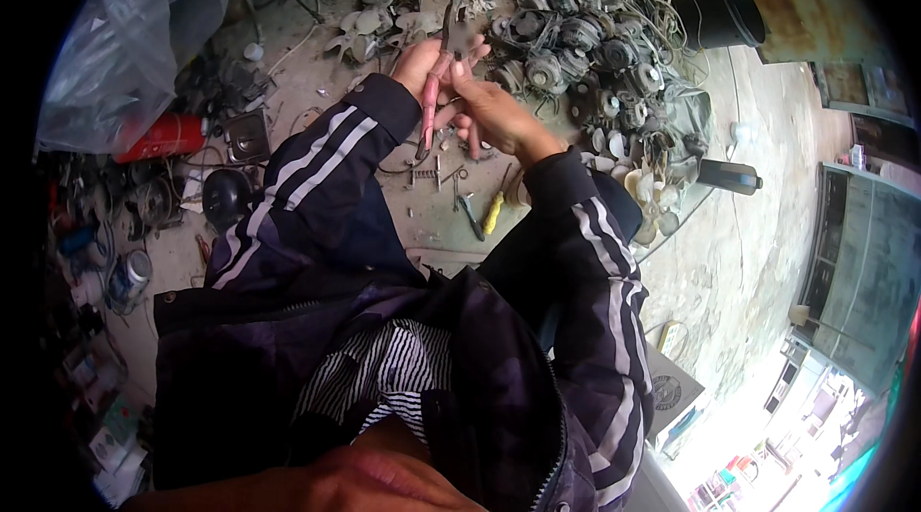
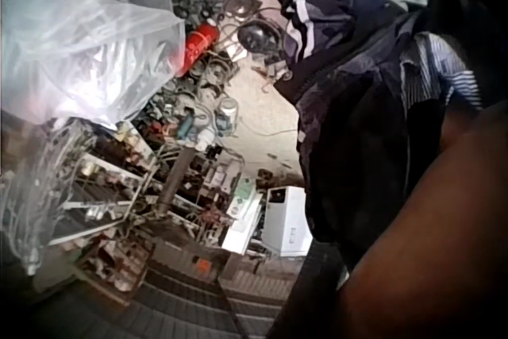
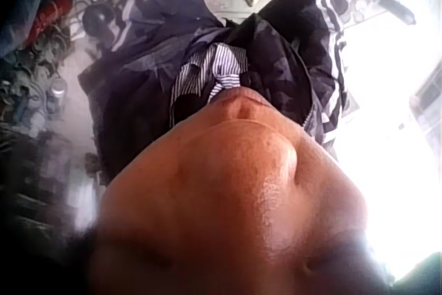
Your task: The person disassembles a white plastic fan blade using a wrench and pliers in a cluttered workshop. They remove the central hub and a metal retaining clip, then place the components on the floor among other scrap parts.
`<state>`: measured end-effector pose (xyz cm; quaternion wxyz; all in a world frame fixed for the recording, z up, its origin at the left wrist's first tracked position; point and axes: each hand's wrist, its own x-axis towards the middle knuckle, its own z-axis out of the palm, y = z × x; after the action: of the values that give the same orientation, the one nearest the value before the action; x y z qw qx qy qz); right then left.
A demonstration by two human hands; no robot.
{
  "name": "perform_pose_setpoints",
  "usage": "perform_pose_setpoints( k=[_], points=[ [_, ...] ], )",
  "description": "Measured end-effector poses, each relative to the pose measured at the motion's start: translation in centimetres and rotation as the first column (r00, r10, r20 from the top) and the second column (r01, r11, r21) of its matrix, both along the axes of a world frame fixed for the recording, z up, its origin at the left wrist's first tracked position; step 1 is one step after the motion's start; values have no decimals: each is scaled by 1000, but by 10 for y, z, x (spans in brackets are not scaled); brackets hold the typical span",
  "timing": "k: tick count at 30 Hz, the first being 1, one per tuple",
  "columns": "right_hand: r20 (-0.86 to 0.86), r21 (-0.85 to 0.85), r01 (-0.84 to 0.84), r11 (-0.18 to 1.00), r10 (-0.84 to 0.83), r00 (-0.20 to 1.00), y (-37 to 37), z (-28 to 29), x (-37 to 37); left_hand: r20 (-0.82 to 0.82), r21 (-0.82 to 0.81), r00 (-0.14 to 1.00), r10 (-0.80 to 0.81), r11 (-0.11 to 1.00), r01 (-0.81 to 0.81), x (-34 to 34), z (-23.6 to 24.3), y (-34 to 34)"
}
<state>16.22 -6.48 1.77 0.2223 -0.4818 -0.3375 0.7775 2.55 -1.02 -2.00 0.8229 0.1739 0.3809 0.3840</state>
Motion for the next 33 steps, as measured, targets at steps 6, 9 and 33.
perform_pose_setpoints(
  k=[6, 9, 33],
  points=[
    [138, 335, 149, 930, -205, 969, -13, -34, -3, -142, 112, 968, 207, 975, -192, 13, 1, 9],
    [215, 636, 32, 771, -217, 952, -14, -38, -9, -200, 226, 959, 201, 962, -154, 12, 7, 8],
    [111, 385, 157, 910, -214, 970, -4, -22, 26, -317, 592, 906, 281, 805, -43, -16, 11, 19]
  ],
)
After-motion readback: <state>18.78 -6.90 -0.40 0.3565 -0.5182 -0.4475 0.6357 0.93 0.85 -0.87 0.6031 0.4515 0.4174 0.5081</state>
